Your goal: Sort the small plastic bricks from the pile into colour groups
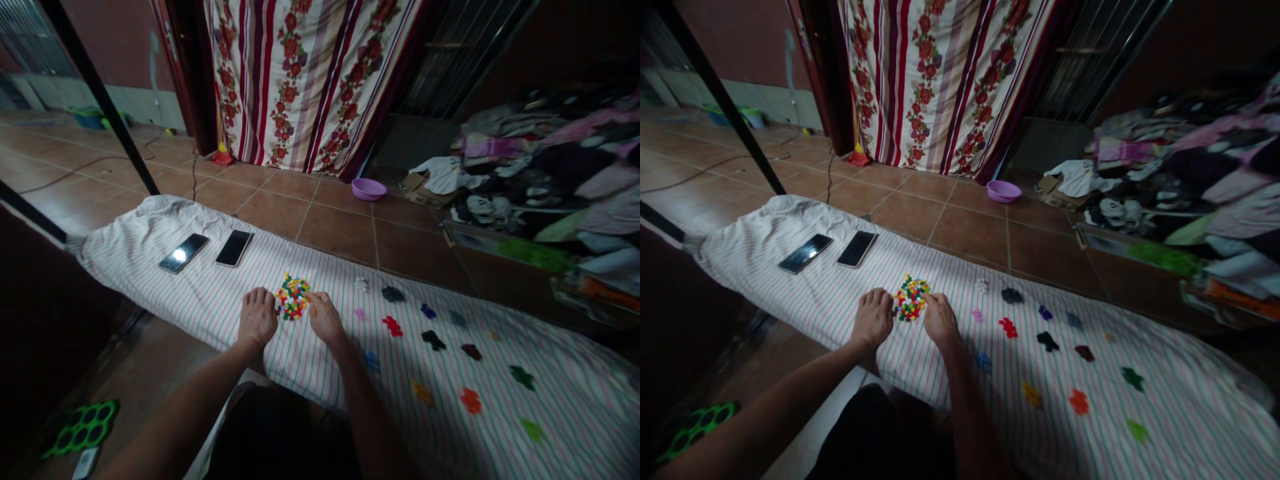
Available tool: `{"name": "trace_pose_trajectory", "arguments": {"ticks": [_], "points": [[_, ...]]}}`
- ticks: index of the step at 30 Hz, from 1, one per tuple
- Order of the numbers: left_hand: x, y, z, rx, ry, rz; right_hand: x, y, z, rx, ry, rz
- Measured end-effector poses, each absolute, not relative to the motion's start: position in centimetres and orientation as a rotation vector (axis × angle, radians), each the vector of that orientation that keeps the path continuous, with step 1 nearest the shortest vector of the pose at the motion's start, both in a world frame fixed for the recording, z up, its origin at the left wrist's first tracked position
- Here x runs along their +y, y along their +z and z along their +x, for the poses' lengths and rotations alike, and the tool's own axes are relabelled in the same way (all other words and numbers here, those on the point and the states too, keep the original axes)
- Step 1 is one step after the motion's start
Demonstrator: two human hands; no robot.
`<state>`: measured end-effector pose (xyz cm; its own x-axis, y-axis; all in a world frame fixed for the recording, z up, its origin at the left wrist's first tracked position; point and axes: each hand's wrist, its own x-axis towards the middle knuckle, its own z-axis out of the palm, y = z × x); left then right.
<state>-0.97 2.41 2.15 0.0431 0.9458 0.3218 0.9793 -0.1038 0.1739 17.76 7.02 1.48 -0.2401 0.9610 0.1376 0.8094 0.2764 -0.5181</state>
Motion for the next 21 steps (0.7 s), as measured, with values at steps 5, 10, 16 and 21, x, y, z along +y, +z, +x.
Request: {"name": "trace_pose_trajectory", "arguments": {"ticks": [5, 10, 16, 21], "points": [[2.4, 2.2, -0.9, -2.048, -0.548, -2.203, 7.2, 1.3, 18.3, -2.13, 0.528, -1.577], [2.4, 2.2, -0.9, -2.058, -0.553, -2.211, 7.0, 1.2, 18.7, -2.187, 0.655, -1.464], [2.4, 2.3, -0.9, -2.069, -0.583, -2.218, 6.9, 1.0, 18.3, -2.252, 0.597, -1.401], [2.3, 2.4, -0.9, -2.087, -0.566, -2.219, 7.0, 0.7, 17.5, -2.158, 0.578, -1.464]]}}
